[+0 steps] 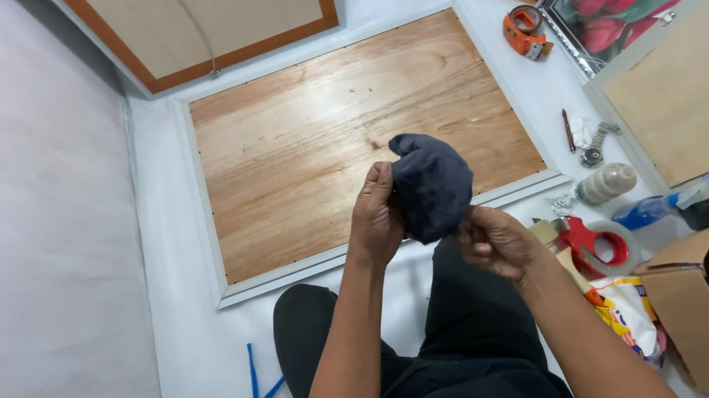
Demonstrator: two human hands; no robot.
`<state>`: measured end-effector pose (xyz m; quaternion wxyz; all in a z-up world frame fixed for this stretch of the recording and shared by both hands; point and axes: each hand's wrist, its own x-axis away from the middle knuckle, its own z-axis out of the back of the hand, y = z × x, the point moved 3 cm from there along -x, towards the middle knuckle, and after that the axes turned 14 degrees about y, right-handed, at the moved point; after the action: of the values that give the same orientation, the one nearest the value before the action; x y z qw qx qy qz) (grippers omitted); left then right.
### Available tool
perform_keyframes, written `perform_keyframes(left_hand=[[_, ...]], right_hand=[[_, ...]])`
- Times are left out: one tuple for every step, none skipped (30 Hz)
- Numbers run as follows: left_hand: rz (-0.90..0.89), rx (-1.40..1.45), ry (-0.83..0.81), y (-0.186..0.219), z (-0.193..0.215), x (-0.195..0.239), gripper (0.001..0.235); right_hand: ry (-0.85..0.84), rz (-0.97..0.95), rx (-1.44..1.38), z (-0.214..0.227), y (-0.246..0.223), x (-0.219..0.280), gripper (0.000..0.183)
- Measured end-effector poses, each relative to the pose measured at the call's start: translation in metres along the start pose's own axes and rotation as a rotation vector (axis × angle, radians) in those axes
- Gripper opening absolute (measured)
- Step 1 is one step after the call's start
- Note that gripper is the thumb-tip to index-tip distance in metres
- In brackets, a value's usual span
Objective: Cleaning a wooden board and its frame using a brush and a cloth
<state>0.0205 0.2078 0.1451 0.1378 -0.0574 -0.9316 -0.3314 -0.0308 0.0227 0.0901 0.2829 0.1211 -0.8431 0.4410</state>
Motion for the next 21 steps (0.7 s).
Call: perform_keyframes(left_hand=[[-0.021, -0.021, -0.002, 0.01, 0.005, 0.002, 0.022], [-0.041, -0.04, -0.005, 0.019, 0.01, 0.004, 0.022], [-0.048, -0.037, 0.0, 0.026, 0.014, 0.005, 0.022], [-0.03, -0.044, -0.027, 0.032, 0.017, 0.008, 0.022], [-0.012, -0.051, -0.054, 0.037, 0.02, 0.011, 0.021], [-0.017, -0.049, -0.05, 0.041, 0.021, 0.014, 0.021], [0.0, -0.025, -0.053, 0.044, 0.021, 0.018, 0.02], [0.016, -0.002, -0.058, 0.046, 0.022, 0.022, 0.019], [0.012, 0.0, -0.055, 0.046, 0.028, 0.021, 0.019], [-0.016, -0.062, -0.049, 0.046, 0.034, 0.018, 0.019], [-0.043, -0.124, -0.043, 0.046, 0.039, 0.015, 0.019], [-0.046, -0.121, -0.038, 0.05, 0.04, 0.019, 0.019], [-0.053, -0.167, -0.04, 0.053, 0.04, 0.023, 0.021], [-0.057, -0.215, -0.04, 0.056, 0.042, 0.028, 0.022], [-0.056, -0.214, -0.034, 0.054, 0.05, 0.028, 0.022], [-0.105, -0.243, 0.02, 0.055, 0.057, 0.025, 0.023], [-0.153, -0.272, 0.074, 0.055, 0.063, 0.022, 0.024], [-0.154, -0.27, 0.079, 0.055, 0.065, 0.022, 0.024], [-0.202, -0.22, 0.153, 0.057, 0.07, 0.022, 0.024], [-0.249, -0.17, 0.223, 0.059, 0.072, 0.02, 0.024], [-0.25, -0.168, 0.225, 0.063, 0.075, 0.021, 0.024]], right_hand=[[-0.067, 0.003, 0.015, -0.011, 0.0, 0.008, 0.019], [-0.134, 0.006, 0.03, -0.022, 0.001, 0.016, 0.023], [-0.139, 0.003, 0.036, -0.031, 0.0, 0.015, 0.023], [-0.174, 0.069, 0.06, -0.04, -0.002, 0.015, 0.014], [-0.209, 0.135, 0.083, -0.048, -0.004, 0.016, 0.018], [-0.214, 0.132, 0.087, -0.051, -0.003, 0.013, 0.018], [-0.21, 0.134, 0.07, -0.054, -0.003, 0.011, 0.017], [-0.206, 0.138, 0.052, -0.057, -0.002, 0.01, 0.016], [-0.21, 0.135, 0.056, -0.058, 0.001, 0.007, 0.016], [-0.201, 0.143, 0.029, -0.059, 0.001, 0.003, 0.015], [-0.192, 0.151, 0.002, -0.06, 0.002, -0.001, 0.014], [-0.194, 0.147, 0.006, -0.059, 0.005, -0.005, 0.014], [-0.183, 0.152, -0.021, -0.059, 0.007, -0.008, 0.014], [-0.169, 0.155, -0.05, -0.057, 0.011, -0.011, 0.014], [-0.169, 0.149, -0.048, -0.056, 0.014, -0.014, 0.014], [-0.159, 0.161, -0.077, -0.056, 0.012, -0.019, 0.014], [-0.149, 0.174, -0.105, -0.056, 0.009, -0.025, 0.015], [-0.15, 0.17, -0.102, -0.054, 0.009, -0.027, 0.015], [-0.086, 0.188, -0.156, -0.049, 0.008, -0.03, 0.016], [-0.021, 0.209, -0.209, -0.045, 0.005, -0.034, 0.018], [-0.022, 0.208, -0.206, -0.049, -0.002, -0.026, 0.018]])
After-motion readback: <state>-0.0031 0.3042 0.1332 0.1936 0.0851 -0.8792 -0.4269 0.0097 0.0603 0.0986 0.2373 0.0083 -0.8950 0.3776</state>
